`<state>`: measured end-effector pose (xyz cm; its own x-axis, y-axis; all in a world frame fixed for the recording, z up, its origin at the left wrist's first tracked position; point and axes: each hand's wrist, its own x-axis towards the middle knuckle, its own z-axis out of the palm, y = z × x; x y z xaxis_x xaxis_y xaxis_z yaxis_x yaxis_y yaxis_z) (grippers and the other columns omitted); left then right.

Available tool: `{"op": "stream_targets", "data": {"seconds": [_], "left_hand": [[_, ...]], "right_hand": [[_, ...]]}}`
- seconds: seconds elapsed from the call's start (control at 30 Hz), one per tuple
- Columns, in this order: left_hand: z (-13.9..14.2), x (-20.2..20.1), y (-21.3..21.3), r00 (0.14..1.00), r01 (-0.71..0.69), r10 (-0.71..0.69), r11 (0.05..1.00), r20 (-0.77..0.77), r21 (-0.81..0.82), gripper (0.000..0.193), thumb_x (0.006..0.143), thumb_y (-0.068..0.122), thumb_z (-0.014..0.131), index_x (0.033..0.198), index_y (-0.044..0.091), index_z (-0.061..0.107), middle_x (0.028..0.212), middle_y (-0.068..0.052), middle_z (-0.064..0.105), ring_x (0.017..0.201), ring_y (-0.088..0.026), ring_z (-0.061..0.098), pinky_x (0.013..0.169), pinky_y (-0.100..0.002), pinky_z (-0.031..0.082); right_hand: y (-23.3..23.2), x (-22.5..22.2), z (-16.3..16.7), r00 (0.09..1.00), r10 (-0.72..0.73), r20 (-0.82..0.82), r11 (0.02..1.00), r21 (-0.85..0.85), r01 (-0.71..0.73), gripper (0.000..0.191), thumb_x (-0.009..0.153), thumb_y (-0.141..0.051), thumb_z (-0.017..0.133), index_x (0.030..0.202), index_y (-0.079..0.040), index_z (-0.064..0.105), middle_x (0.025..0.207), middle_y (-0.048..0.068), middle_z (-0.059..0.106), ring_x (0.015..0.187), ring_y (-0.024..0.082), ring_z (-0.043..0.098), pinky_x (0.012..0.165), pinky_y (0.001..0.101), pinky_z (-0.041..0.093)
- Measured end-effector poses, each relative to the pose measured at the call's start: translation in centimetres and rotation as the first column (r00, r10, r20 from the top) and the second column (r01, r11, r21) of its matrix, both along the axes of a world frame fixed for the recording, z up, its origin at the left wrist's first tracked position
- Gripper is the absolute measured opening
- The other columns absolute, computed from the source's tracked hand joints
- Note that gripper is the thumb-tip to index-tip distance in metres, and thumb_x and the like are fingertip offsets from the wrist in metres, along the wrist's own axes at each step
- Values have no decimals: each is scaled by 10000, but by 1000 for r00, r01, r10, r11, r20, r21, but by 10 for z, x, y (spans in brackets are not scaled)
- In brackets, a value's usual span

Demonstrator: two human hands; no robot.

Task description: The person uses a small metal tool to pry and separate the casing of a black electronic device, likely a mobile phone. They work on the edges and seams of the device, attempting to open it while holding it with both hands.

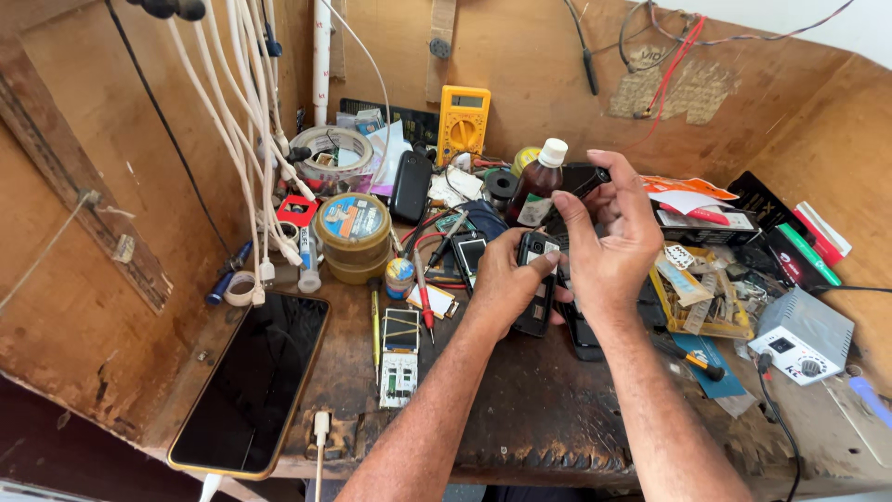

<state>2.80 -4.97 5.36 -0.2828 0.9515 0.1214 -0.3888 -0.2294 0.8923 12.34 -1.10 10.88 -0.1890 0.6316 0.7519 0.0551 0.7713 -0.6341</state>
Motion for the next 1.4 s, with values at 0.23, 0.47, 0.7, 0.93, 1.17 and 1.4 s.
{"op": "stream_targets", "data": {"seconds": [0.23,0.47,0.7,0.93,1.17,1.4], "left_hand": [[0,1,0,996,-47,48,999,-75,11,220,924,17,667,1117,-69,602,903,-167,707,622,-252,737,403,-372,620],[0,-1,1,1000,24,-24,1000,-1,3,245,923,32,641,1140,-53,569,947,-144,721,636,-252,749,406,-376,624],[1,-1,-1,1000,22,-22,1000,14,-18,249,931,44,632,1156,-38,560,955,-141,731,645,-254,753,423,-375,629],[1,0,1,1000,8,-8,1000,-3,20,220,931,37,646,1112,-68,577,925,-160,707,645,-261,749,442,-385,639],[-1,0,1,1000,-26,26,999,-5,39,203,920,17,653,1083,-88,591,930,-155,704,671,-238,752,490,-352,659],[2,0,0,1000,-2,2,999,4,35,203,913,10,641,1085,-81,584,927,-156,717,679,-231,761,492,-347,654]], "right_hand": [[-7,-1,6,987,158,-24,986,61,-156,522,972,83,623,1446,-33,438,1078,20,620,985,84,606,943,232,523],[-1,0,6,994,103,-30,993,55,-101,477,1009,64,601,1460,-48,495,1063,10,628,954,75,609,933,238,528],[4,0,4,998,-66,-10,995,78,66,429,1013,93,743,1413,-28,648,1104,92,540,963,136,564,879,279,530],[4,-2,7,996,90,0,989,117,-89,559,1019,69,686,1528,-27,477,1138,73,580,1033,111,592,961,255,535],[0,-4,10,982,187,-35,980,67,-185,493,1067,39,583,1535,-36,452,1142,11,651,1036,84,650,991,236,553],[6,-5,8,999,-43,23,995,90,41,515,997,108,717,1475,-31,585,1037,87,507,921,131,542,845,281,518]]}}
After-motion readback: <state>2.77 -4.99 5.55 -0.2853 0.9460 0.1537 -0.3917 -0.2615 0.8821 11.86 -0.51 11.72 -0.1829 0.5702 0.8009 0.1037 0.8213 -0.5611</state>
